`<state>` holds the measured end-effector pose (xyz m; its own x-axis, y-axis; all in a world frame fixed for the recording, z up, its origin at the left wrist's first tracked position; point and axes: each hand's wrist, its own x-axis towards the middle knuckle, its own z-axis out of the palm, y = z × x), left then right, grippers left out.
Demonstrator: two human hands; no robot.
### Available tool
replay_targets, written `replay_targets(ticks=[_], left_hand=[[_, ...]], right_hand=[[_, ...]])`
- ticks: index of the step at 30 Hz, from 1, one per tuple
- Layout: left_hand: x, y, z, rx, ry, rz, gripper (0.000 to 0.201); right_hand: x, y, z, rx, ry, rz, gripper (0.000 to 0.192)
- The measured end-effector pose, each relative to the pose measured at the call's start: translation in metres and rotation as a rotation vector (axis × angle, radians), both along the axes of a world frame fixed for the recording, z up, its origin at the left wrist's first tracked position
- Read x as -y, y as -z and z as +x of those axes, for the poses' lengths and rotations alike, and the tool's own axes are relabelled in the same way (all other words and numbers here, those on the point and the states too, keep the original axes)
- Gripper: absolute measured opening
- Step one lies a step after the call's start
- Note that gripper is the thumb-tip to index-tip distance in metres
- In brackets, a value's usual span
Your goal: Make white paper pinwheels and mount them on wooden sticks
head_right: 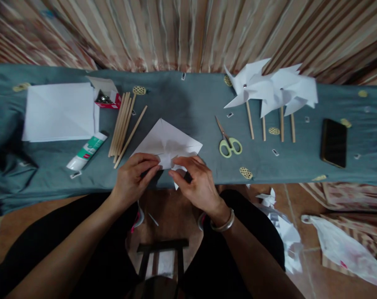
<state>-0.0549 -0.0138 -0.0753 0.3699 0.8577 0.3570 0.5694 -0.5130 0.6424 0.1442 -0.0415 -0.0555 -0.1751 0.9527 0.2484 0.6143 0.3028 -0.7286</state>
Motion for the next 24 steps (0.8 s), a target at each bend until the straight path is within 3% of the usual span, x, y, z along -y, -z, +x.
replay_targets(ticks=[8,24], left_hand=[[-0.002,-0.003,0.001,0.045,-0.030,-0.105,0.011],[-0.001,-0.005,0.001,0.071,-0.045,-0.129,0.008]], right_hand=[[0.001,0.007,-0.008,0.318,-0.009,0.136,0.031],[0.002,0.014,-0.014,0.395,-0.062,0.118,0.039]])
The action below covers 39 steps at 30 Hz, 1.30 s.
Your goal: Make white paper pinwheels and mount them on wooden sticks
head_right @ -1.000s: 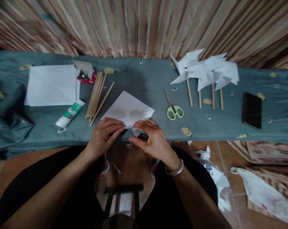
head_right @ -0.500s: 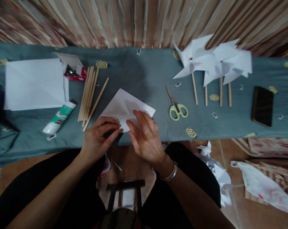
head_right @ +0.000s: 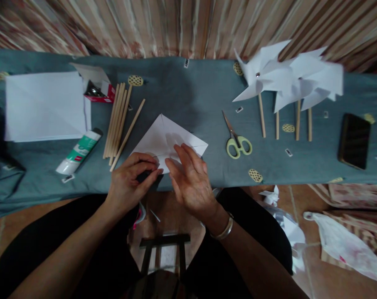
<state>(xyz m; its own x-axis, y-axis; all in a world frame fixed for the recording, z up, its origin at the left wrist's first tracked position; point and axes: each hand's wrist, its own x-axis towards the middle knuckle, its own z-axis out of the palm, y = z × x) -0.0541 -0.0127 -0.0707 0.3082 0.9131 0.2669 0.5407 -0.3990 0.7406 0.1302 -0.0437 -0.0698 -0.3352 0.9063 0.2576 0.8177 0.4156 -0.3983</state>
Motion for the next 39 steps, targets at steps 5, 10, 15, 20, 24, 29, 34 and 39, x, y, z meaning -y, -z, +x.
replay_targets(ticks=[5,10,15,20,24,29,34,39], left_hand=[[0.000,0.001,0.000,0.005,0.001,-0.012,0.009],[0.000,0.002,0.001,-0.006,-0.009,-0.008,0.010],[-0.001,0.001,0.001,-0.008,-0.004,-0.016,0.011],[-0.002,0.000,0.001,-0.020,0.004,-0.006,0.009],[-0.002,0.000,0.001,-0.037,0.007,-0.011,0.010],[-0.001,0.000,0.001,-0.039,-0.007,0.017,0.006],[0.003,0.003,0.000,-0.112,0.058,0.103,0.019],[0.006,0.006,0.001,-0.185,0.091,0.126,0.020]], right_hand=[[-0.001,-0.001,-0.001,0.006,0.010,0.003,0.037],[-0.002,0.000,-0.003,0.002,0.017,-0.014,0.034],[-0.004,-0.001,-0.004,0.008,0.031,-0.034,0.031],[-0.008,0.001,-0.005,0.024,0.030,-0.050,0.034],[-0.009,0.003,-0.007,0.017,0.030,-0.046,0.039],[-0.011,0.003,-0.009,0.002,0.042,-0.067,0.041],[-0.018,0.006,-0.006,-0.032,0.060,-0.047,0.030],[-0.026,0.004,-0.003,-0.090,0.073,-0.066,0.027]])
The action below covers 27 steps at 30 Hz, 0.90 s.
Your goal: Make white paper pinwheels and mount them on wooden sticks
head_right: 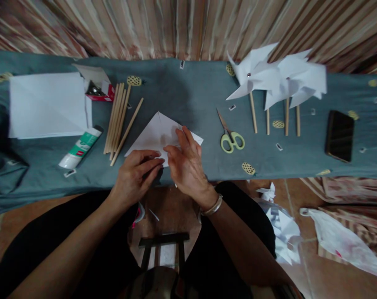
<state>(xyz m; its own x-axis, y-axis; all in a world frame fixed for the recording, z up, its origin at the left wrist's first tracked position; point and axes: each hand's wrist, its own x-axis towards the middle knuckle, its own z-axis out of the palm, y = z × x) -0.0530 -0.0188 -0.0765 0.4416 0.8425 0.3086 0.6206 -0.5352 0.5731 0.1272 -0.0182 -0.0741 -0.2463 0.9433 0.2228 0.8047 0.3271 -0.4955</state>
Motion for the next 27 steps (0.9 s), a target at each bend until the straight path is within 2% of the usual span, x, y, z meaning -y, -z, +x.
replay_targets(ticks=[5,9,12,17,23,26,27], left_hand=[[0.000,0.000,0.001,-0.015,0.008,0.008,0.020],[-0.001,-0.002,0.001,-0.026,0.018,0.042,0.018],[-0.001,-0.005,-0.001,-0.065,0.028,0.059,0.018],[-0.004,-0.008,-0.010,-0.163,0.002,0.115,0.022],[-0.006,-0.008,-0.014,-0.198,-0.069,0.197,0.031],[0.006,-0.014,-0.006,-0.155,-0.016,0.248,0.023],[0.011,-0.015,-0.002,-0.148,0.039,0.246,0.027]], right_hand=[[-0.011,-0.006,0.012,-0.124,0.051,-0.010,0.032],[-0.020,-0.007,0.026,-0.074,0.106,0.006,0.041],[-0.020,-0.009,0.033,-0.037,0.105,0.028,0.039],[-0.002,-0.019,0.044,-0.040,0.157,0.015,0.032],[0.032,-0.024,0.045,-0.100,0.122,-0.048,0.023],[0.042,-0.023,0.042,-0.115,0.102,-0.044,0.023],[0.044,-0.023,0.042,-0.111,0.093,-0.038,0.023]])
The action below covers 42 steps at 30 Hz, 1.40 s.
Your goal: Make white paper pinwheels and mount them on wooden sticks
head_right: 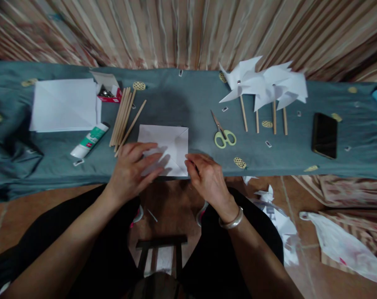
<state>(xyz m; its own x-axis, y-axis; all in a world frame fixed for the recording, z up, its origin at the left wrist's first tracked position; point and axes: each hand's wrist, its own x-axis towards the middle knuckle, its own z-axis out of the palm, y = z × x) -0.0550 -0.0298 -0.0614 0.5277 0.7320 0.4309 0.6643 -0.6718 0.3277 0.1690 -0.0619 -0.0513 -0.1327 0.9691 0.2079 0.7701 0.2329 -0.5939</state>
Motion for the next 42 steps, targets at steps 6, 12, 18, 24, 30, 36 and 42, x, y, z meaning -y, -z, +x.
replay_targets(ticks=[6,12,18,24,30,36,42], left_hand=[[0.020,0.004,0.014,-0.070,0.090,-0.027,0.013],[0.021,0.009,0.005,0.066,0.079,-0.039,0.014],[0.020,0.007,0.001,0.172,-0.023,-0.212,0.019],[0.014,0.004,0.003,0.174,-0.070,-0.325,0.019],[0.015,0.008,0.003,0.242,-0.140,-0.329,0.018],[0.016,0.007,0.004,0.270,-0.146,-0.314,0.019],[0.016,0.007,0.004,0.280,-0.173,-0.302,0.019]], right_hand=[[-0.001,0.003,0.003,0.025,-0.116,0.078,0.027],[-0.002,0.002,0.003,-0.067,-0.212,0.027,0.031],[-0.002,0.004,-0.011,-0.155,-0.166,0.028,0.025],[0.001,0.006,-0.028,-0.139,-0.154,0.135,0.033],[0.004,0.010,-0.031,-0.080,-0.214,0.136,0.032],[0.004,0.008,-0.031,-0.064,-0.200,0.119,0.030],[0.006,0.006,-0.029,-0.047,-0.183,0.089,0.028]])
